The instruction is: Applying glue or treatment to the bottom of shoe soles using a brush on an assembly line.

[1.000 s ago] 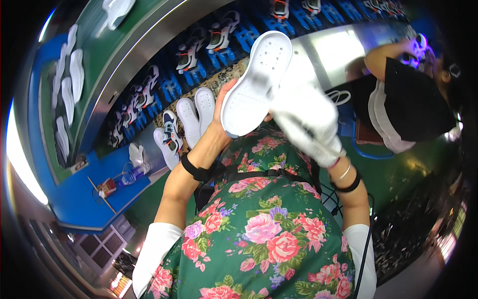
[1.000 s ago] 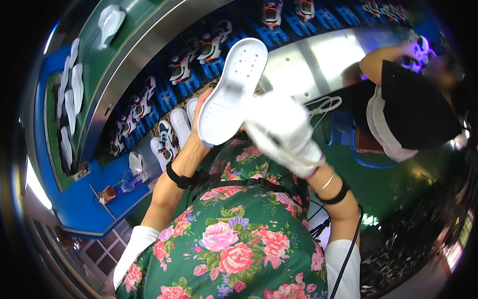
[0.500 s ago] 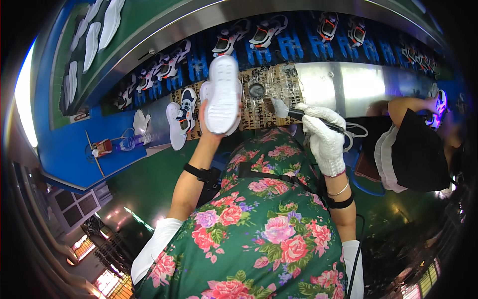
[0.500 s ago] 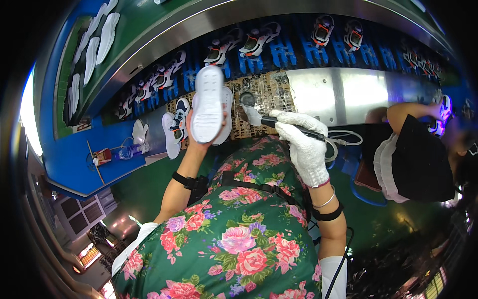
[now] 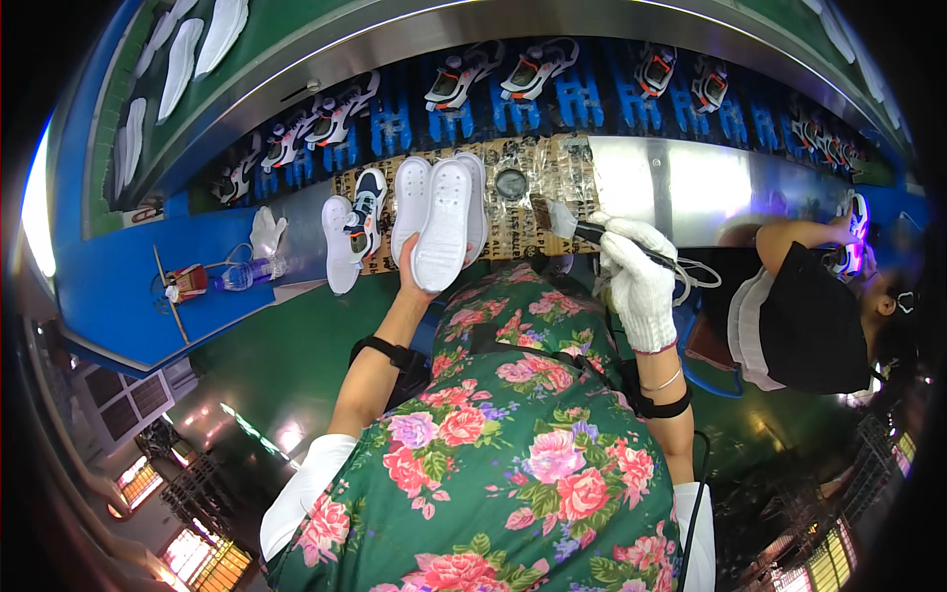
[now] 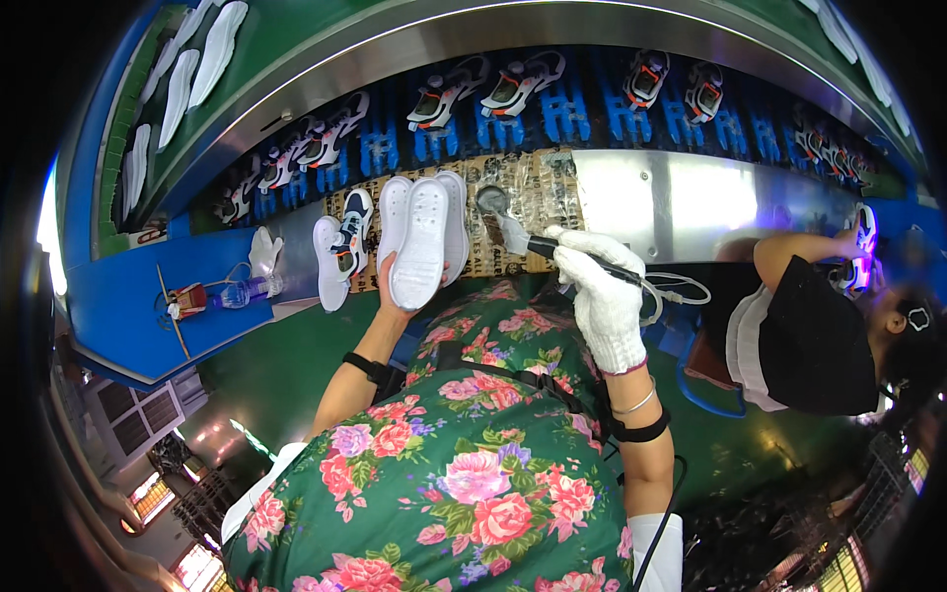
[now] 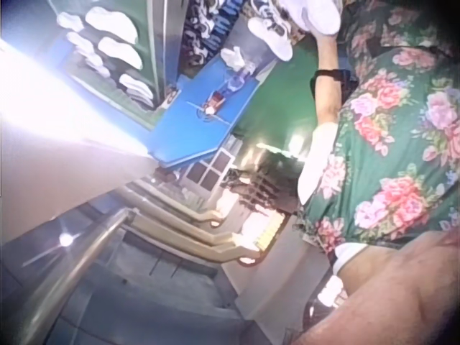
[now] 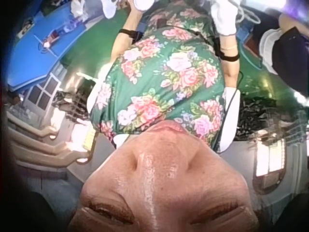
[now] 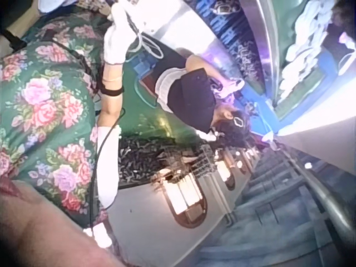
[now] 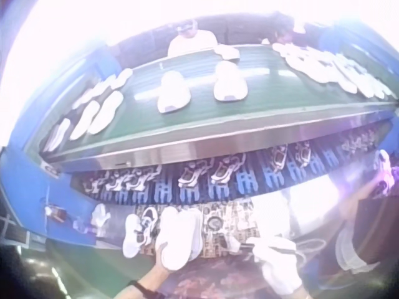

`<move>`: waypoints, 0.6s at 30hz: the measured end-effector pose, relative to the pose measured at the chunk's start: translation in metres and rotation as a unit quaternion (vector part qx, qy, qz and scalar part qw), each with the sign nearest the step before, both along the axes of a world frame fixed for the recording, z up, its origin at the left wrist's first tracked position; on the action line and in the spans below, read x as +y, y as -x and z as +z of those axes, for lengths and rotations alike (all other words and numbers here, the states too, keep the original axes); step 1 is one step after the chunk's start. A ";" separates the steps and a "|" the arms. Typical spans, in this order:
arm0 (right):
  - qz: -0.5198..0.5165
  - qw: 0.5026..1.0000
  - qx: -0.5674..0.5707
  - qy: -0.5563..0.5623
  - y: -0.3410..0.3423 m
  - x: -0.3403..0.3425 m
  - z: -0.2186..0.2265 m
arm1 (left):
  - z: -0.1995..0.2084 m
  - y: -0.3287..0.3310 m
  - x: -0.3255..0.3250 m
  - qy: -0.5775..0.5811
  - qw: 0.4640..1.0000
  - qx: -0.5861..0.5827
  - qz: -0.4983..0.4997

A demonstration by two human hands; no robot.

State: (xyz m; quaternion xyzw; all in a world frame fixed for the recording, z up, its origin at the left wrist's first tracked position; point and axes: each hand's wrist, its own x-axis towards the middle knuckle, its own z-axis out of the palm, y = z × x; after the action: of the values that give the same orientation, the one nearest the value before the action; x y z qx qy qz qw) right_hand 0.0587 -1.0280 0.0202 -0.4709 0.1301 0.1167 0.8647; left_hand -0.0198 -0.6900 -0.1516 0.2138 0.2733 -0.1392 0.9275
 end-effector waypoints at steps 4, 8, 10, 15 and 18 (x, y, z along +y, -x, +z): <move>-0.029 0.999 0.012 -0.008 0.002 -0.002 -0.002 | 0.006 0.005 0.025 0.015 0.999 0.029 0.018; -0.006 1.000 0.005 -0.007 0.001 -0.001 -0.006 | 0.000 -0.009 0.022 0.019 1.000 0.014 0.005; -0.008 1.000 0.012 -0.022 0.000 0.002 -0.008 | -0.007 -0.015 0.012 0.089 0.996 -0.018 0.021; 0.001 1.000 0.011 0.008 -0.002 0.005 -0.013 | 0.000 -0.013 -0.008 0.113 0.985 0.044 0.125; -0.006 1.000 0.019 0.008 -0.004 0.001 -0.013 | 0.010 0.012 -0.011 0.009 0.985 0.012 0.172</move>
State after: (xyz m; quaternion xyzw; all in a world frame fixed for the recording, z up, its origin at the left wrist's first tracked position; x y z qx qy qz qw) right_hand 0.0628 -1.0274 0.0071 -0.4745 0.1502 0.1197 0.8590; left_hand -0.0315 -0.7011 -0.1419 0.1537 0.3155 0.0178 0.9362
